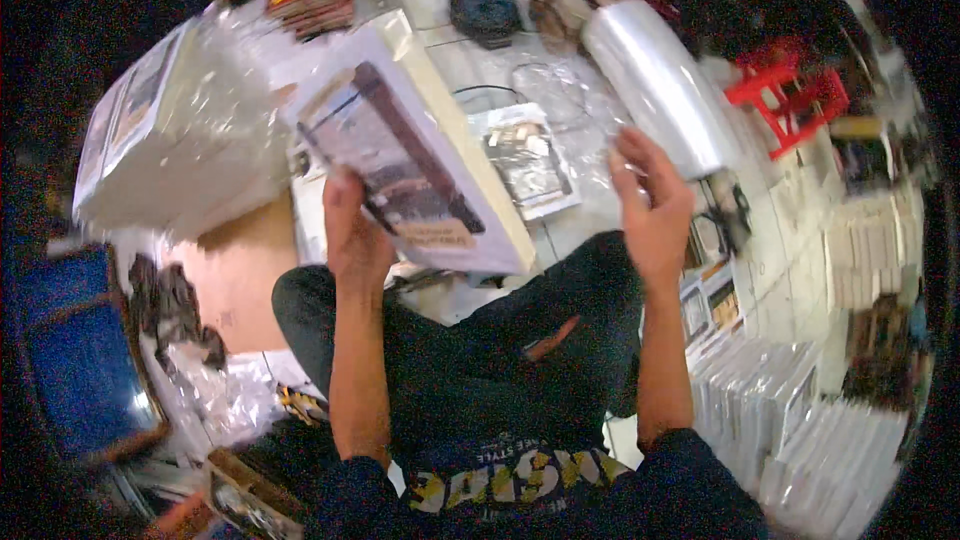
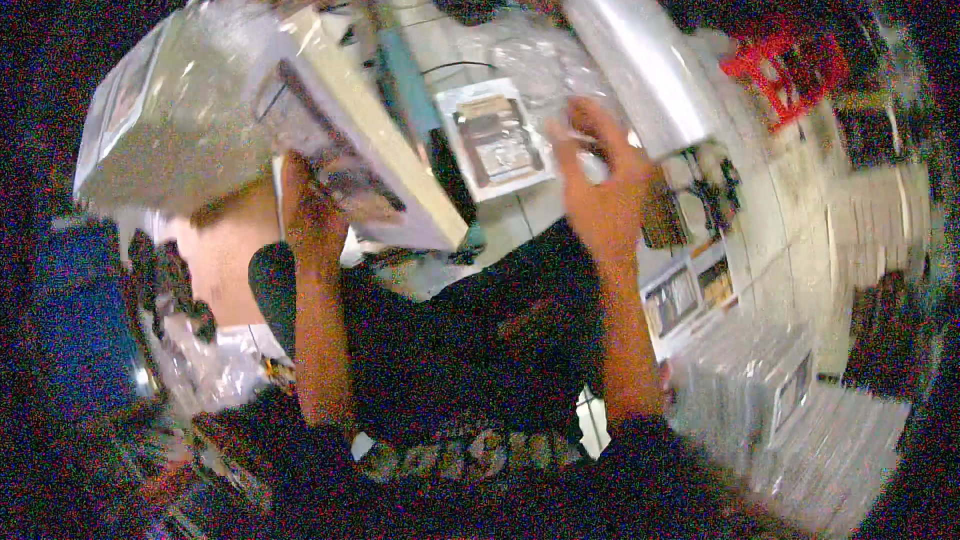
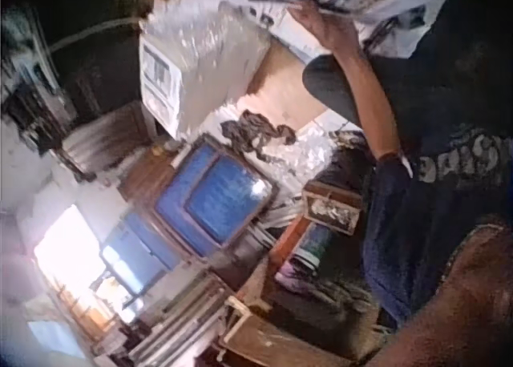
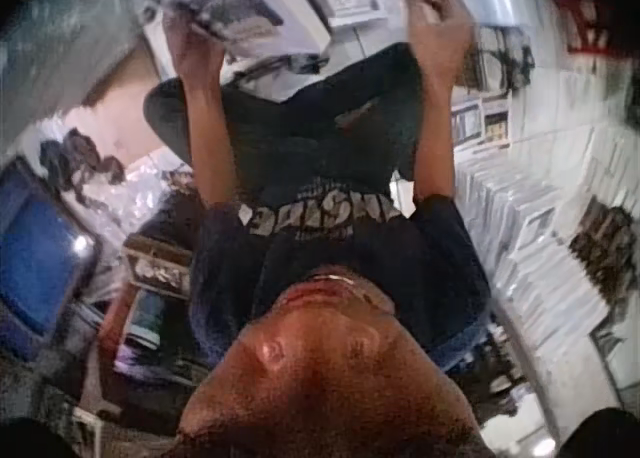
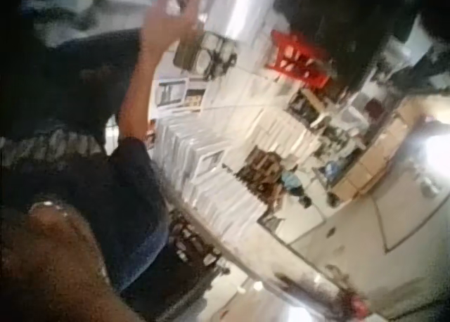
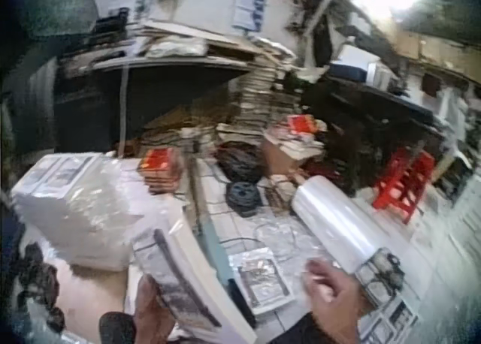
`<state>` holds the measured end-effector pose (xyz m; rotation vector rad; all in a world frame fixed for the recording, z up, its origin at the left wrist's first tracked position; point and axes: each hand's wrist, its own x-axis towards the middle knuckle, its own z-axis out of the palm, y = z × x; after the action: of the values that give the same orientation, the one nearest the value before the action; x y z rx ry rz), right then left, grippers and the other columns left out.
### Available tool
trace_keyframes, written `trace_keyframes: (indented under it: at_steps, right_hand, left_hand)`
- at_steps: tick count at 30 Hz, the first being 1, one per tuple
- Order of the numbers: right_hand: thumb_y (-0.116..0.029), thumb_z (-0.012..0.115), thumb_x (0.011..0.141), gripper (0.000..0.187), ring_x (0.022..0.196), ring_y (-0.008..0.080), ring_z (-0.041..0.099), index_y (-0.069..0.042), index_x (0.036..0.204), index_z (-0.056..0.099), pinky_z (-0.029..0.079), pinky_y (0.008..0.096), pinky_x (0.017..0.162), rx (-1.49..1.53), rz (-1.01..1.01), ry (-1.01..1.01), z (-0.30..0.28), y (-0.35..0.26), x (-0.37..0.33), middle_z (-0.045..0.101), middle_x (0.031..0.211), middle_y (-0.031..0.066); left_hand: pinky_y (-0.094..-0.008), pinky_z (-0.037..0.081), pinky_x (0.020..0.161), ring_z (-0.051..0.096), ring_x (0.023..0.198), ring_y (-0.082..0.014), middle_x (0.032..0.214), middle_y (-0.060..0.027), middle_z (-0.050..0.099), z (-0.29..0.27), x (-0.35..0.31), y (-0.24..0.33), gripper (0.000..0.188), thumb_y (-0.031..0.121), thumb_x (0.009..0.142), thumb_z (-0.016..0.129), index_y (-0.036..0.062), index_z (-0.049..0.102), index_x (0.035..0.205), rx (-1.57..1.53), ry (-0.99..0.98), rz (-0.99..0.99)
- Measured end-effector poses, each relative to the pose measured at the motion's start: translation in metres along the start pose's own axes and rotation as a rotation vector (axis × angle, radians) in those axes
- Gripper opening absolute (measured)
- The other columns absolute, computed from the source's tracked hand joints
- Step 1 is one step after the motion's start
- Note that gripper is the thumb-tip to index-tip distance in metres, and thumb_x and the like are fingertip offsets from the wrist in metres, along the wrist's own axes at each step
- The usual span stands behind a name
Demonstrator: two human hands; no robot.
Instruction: The person places printed books into individual plastic sleeves and seals the edges using a manual heat sealer before adding them to a stack.
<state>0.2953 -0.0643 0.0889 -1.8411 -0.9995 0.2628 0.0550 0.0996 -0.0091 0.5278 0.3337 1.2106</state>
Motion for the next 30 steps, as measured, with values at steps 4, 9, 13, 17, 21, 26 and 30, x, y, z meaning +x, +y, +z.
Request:
trace_keyframes:
  at_steps: [4,9,13,17,21,26,30]
  right_hand:
    - [-0.026,0.070,0.088,0.047,0.096,0.0195,0.066,-0.001,0.127,0.058,0.051,0.0338,0.088,0.446,-0.054,-0.039,-0.007,-0.049,-0.033,0.068,0.106,0.0163]
    - [-0.040,0.061,0.093,0.045,0.082,0.0201,0.066,0.002,0.110,0.062,0.052,0.0337,0.077,0.140,0.139,0.100,-0.064,-0.032,-0.054,0.068,0.094,0.0180]
    - [-0.047,0.052,0.097,0.059,0.054,0.0103,0.041,0.004,0.068,0.063,0.038,0.0308,0.051,-0.175,0.454,0.376,-0.117,0.035,-0.056,0.045,0.055,-0.0020]
    - [-0.045,0.051,0.088,0.056,0.057,0.0411,0.061,0.004,0.065,0.066,0.048,0.0481,0.060,-0.697,0.232,-0.021,-0.169,0.122,-0.066,0.060,0.061,0.0245]
    - [-0.047,0.052,0.083,0.051,0.056,0.0410,0.060,-0.003,0.065,0.069,0.049,0.0487,0.065,-0.934,0.017,-0.630,-0.184,0.219,-0.091,0.062,0.062,0.0229]
    - [-0.048,0.055,0.081,0.045,0.061,0.0383,0.062,-0.009,0.067,0.070,0.051,0.0485,0.072,-1.021,-0.041,-0.581,-0.181,0.307,-0.120,0.065,0.067,0.0172]
    - [-0.036,0.061,0.085,0.033,0.087,0.0390,0.061,-0.004,0.083,0.070,0.044,0.0509,0.085,-0.980,-0.057,-0.536,-0.176,0.313,-0.130,0.067,0.086,0.0197]
  left_hand:
    - [-0.0396,0.045,0.098,0.053,0.113,-0.0230,0.122,-0.0096,0.056,0.053,-0.056,-0.024,0.046,0.013,0.093,0.063,0.0052,0.041,0.132,0.218,0.037,-0.065]
    - [-0.0381,0.036,0.105,0.046,0.123,-0.0256,0.136,-0.0171,0.043,0.115,-0.128,-0.067,0.058,0.017,0.094,0.062,-0.0032,0.032,0.140,1.034,-0.382,-0.236]
    - [-0.0377,0.040,0.102,0.056,0.118,-0.0264,0.126,-0.0213,0.058,0.111,-0.136,-0.093,0.064,0.023,0.083,0.076,-0.0041,0.046,0.133,0.901,-1.240,-0.462]
    - [-0.0332,0.052,0.082,0.067,0.097,-0.0229,0.108,-0.0187,0.069,0.087,-0.120,-0.114,0.053,0.025,0.081,0.078,-0.0012,0.057,0.123,0.958,-1.380,-0.616]
    - [-0.0289,0.049,0.064,0.065,0.080,-0.0169,0.104,-0.0149,0.070,0.084,-0.116,-0.113,0.053,0.027,0.081,0.078,0.0031,0.058,0.124,1.022,-1.311,-0.613]
    - [-0.0328,0.050,0.078,0.065,0.093,-0.0201,0.113,-0.0171,0.067,0.099,-0.105,-0.056,0.059,0.031,0.080,0.078,0.0021,0.057,0.127,1.011,-1.353,-0.603]
    - [-0.0373,0.045,0.100,0.060,0.115,-0.0260,0.125,-0.0173,0.063,0.087,-0.057,0.061,0.062,0.026,0.075,0.083,-0.0002,0.059,0.125,1.202,-1.135,-0.405]
